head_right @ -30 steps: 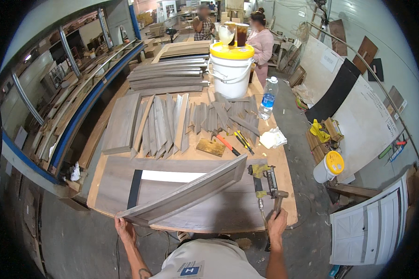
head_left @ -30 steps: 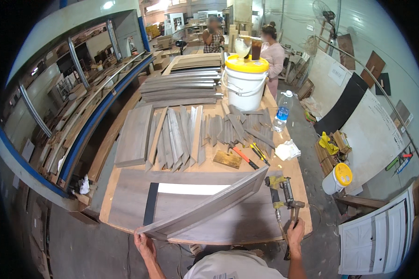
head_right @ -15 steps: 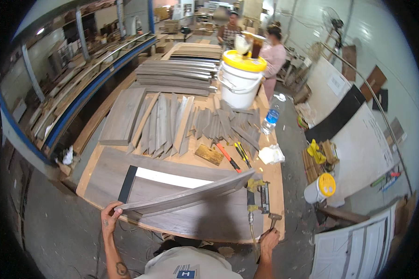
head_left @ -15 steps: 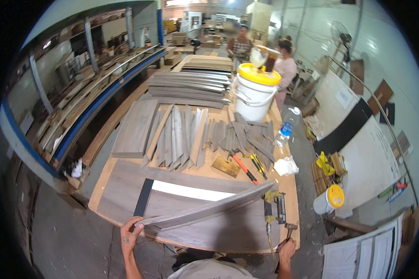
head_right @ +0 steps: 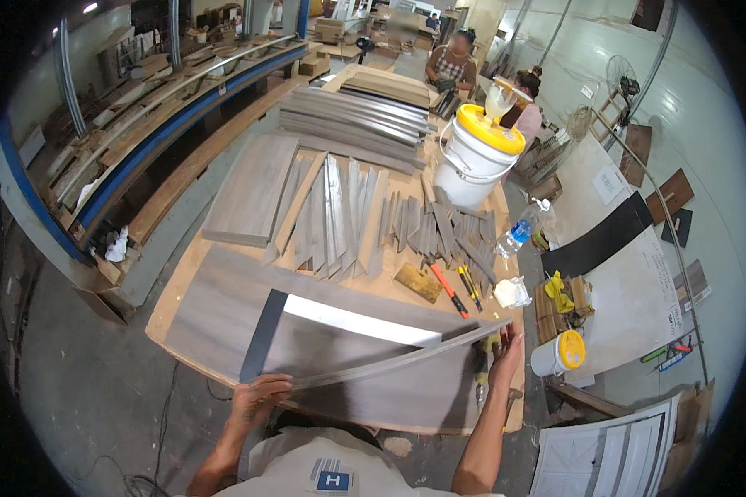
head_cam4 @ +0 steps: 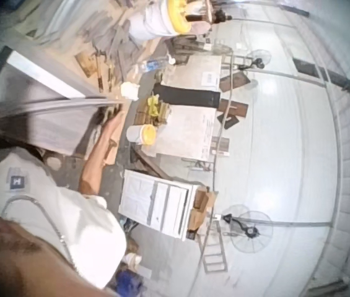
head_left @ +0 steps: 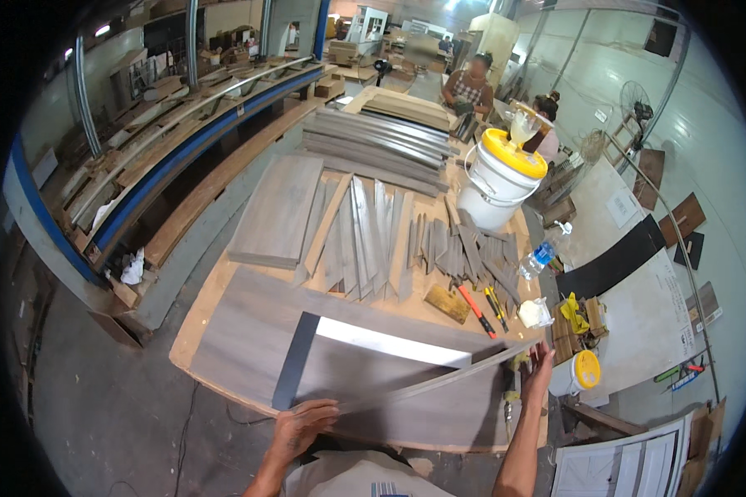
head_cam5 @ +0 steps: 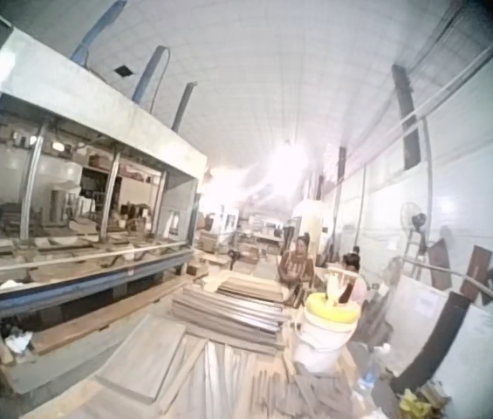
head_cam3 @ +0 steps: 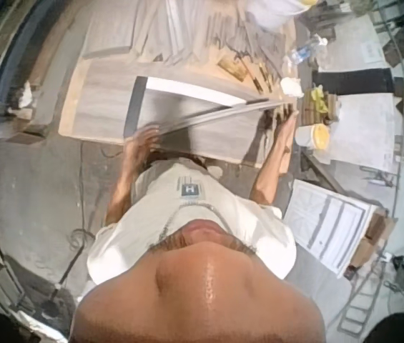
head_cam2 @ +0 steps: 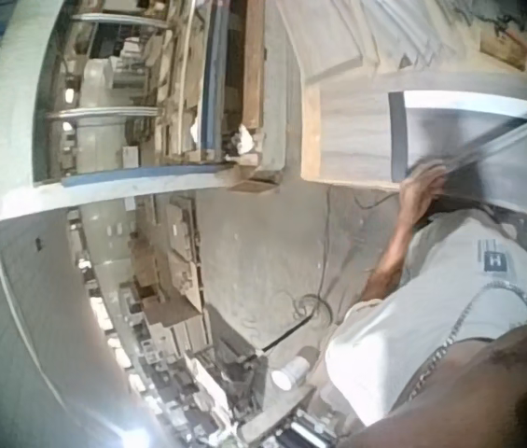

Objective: The user is assembling a wooden cabinet door by fitting the panel into the frame and using a mallet and a scraper.

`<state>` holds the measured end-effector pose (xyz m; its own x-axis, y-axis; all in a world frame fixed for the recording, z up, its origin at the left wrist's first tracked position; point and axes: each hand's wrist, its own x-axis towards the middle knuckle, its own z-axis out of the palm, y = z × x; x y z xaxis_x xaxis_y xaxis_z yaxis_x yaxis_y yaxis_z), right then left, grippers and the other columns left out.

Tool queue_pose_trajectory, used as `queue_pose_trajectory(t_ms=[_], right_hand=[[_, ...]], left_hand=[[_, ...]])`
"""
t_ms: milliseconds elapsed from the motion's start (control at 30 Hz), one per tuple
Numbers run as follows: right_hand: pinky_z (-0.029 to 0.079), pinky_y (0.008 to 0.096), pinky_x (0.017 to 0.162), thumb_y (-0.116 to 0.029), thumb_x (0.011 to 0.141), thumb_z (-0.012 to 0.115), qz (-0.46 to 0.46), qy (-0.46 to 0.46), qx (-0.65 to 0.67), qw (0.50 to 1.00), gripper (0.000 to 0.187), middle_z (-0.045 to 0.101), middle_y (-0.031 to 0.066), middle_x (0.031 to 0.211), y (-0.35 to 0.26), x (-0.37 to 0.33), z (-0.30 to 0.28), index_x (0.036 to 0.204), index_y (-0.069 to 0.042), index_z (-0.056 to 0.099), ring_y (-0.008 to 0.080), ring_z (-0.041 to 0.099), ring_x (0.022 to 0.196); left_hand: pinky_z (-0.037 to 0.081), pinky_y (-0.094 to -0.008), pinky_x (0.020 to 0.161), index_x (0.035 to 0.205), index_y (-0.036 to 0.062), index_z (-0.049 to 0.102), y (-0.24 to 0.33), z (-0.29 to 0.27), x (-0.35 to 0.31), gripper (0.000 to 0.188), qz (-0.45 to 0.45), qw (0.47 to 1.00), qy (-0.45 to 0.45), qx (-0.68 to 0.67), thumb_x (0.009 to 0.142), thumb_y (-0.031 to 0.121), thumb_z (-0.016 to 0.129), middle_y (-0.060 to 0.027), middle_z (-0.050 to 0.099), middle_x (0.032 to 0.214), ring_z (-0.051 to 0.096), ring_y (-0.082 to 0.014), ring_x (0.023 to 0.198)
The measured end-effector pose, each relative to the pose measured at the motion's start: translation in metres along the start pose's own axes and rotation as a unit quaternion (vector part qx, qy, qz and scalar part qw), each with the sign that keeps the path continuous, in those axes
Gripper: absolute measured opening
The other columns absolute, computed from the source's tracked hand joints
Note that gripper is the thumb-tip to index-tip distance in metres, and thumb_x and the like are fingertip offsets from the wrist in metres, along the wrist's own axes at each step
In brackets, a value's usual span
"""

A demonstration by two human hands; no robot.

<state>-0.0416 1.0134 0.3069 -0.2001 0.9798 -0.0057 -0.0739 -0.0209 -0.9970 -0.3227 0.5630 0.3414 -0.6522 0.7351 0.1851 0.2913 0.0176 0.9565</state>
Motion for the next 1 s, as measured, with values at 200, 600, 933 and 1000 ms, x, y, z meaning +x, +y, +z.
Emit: queue_pose_trajectory(t_ms=[200,600,933,1000], right_hand=[[0.027,0.0441,0.111,-0.054,0.099,0.045,-0.034,0.096,-0.115,0.988,0.07,0.037,0.0123,0.152,-0.008,-0.008,0.021,0.15,-0.009,0.032,0.0272,0.036,0.139],[0.039,0.0283,0.062,-0.042,0.091,0.066,-0.003,0.133,-0.067,0.989,0.038,0.059,-0.0044,0.097,0.007,0.01,0.014,0.115,-0.012,0.06,0.009,0.051,0.085],[0.036,0.0224,0.052,-0.025,0.092,0.067,-0.103,0.275,-0.16,0.943,0.024,0.054,-0.0007,0.076,0.024,-0.055,-0.011,0.092,-0.003,0.059,0.0066,0.045,0.062],[0.037,0.0232,0.052,-0.027,0.092,0.068,-0.085,0.286,-0.169,0.94,0.027,0.053,-0.0006,0.076,0.009,-0.073,0.001,0.092,-0.002,0.058,0.0068,0.045,0.063]], left_hand=[[0.059,-0.0324,0.075,0.103,0.0072,0.068,-0.038,-0.011,0.006,0.02,0.137,0.99,-0.029,-0.01,0.084,0.005,0.073,-0.0103,0.07,0.107,0.071,-0.0251,0.088],[0.058,-0.0366,0.081,0.102,0.0048,0.068,-0.042,-0.031,0.019,0.013,0.209,0.971,-0.11,0.035,0.09,0.008,0.064,-0.0142,0.069,0.112,0.069,-0.0294,0.096],[0.057,-0.0333,0.077,0.094,0.0031,0.068,-0.075,-0.06,0.058,0.018,0.23,0.97,-0.071,-0.026,0.083,-0.006,0.057,-0.0125,0.068,0.112,0.07,-0.028,0.095],[0.057,-0.0345,0.074,0.097,0.0032,0.067,-0.075,-0.069,0.063,0.018,0.18,0.978,-0.087,-0.06,0.084,-0.006,0.058,-0.0127,0.069,0.109,0.07,-0.0262,0.094]])
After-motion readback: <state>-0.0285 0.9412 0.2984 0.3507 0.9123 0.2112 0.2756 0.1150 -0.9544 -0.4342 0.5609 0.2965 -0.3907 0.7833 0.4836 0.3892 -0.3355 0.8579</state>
